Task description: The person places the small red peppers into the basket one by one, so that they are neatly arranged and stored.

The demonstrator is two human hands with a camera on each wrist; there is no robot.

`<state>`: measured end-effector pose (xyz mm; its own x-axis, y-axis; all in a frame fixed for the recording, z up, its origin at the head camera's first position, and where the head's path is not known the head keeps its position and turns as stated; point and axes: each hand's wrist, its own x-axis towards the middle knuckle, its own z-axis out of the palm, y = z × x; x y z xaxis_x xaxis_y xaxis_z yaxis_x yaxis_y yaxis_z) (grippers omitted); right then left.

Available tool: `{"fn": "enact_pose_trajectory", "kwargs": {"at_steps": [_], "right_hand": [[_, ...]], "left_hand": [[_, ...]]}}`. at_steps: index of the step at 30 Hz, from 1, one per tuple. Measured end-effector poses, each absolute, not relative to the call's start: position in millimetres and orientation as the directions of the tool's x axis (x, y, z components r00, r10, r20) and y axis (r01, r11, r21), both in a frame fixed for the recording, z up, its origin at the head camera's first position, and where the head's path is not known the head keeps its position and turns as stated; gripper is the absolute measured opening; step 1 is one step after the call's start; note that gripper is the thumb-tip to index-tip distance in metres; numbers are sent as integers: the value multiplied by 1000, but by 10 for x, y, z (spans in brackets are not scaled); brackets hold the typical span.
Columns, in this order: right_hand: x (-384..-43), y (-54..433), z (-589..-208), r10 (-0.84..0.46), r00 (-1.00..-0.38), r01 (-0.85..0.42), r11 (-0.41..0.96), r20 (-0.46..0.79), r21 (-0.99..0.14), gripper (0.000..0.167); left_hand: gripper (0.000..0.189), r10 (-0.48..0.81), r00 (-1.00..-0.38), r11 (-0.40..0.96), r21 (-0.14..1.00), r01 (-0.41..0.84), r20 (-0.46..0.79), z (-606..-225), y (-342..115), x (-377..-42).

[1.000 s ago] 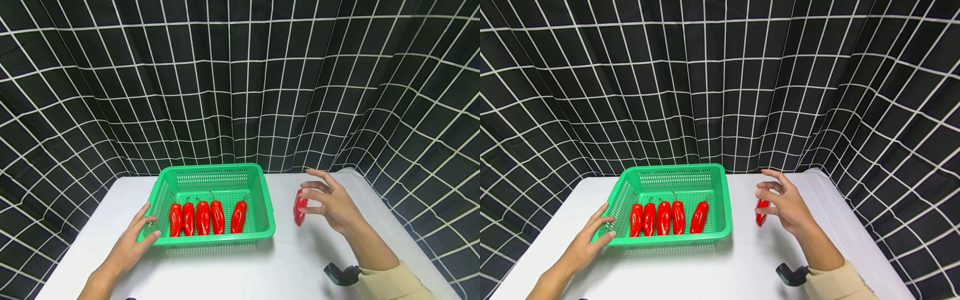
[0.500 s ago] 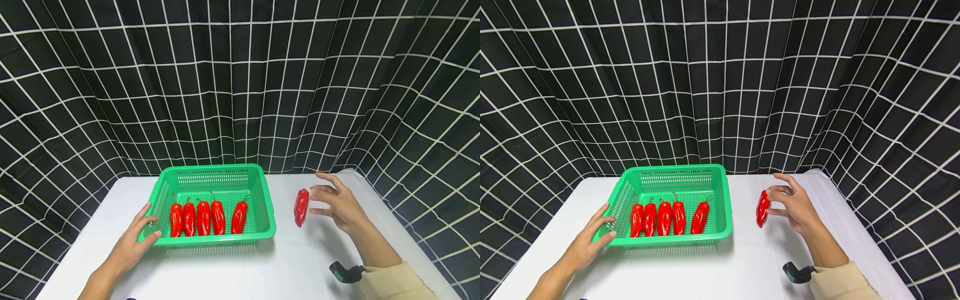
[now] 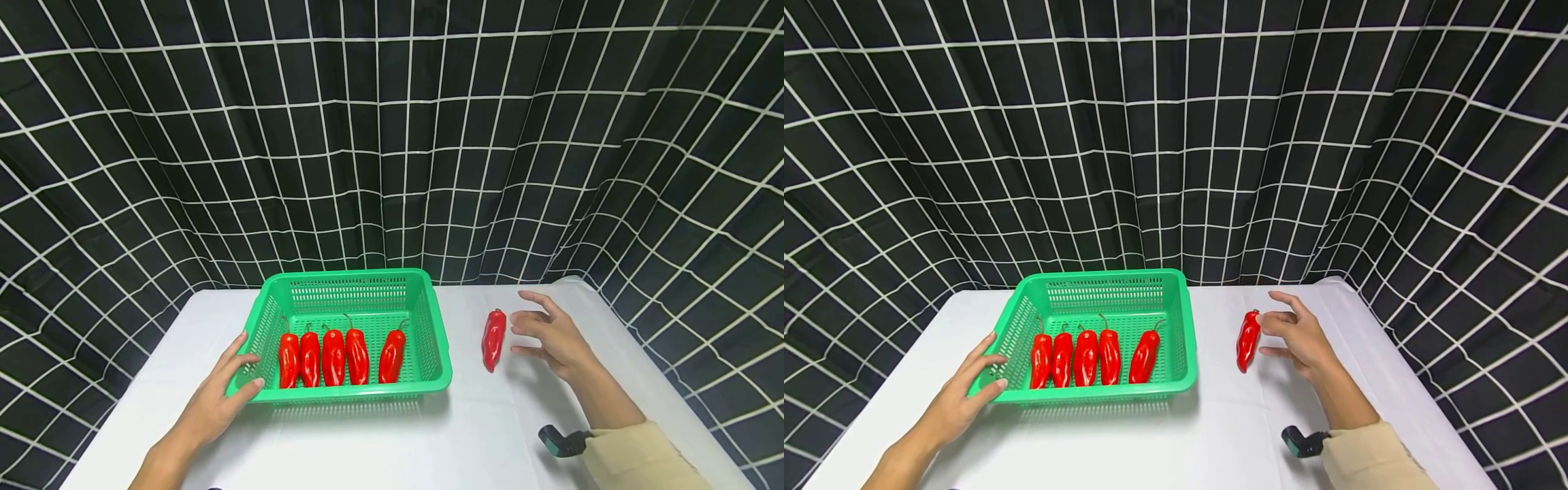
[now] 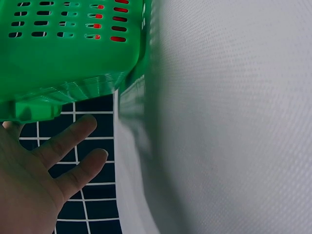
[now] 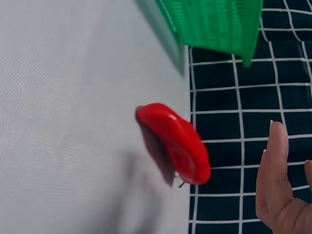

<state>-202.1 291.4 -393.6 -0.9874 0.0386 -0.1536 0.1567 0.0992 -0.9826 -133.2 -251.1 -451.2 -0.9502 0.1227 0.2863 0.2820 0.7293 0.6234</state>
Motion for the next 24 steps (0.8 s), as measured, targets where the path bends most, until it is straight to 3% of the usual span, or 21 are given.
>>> {"fn": "enact_pose_trajectory", "kwargs": {"at_steps": [24], "right_hand": [[-2237,2927,-4261,44,-981,196,146,-191,-970,77]], "left_hand": [[31,128,-946,729,618,294,298,-4509,-2509,-1334]]}}
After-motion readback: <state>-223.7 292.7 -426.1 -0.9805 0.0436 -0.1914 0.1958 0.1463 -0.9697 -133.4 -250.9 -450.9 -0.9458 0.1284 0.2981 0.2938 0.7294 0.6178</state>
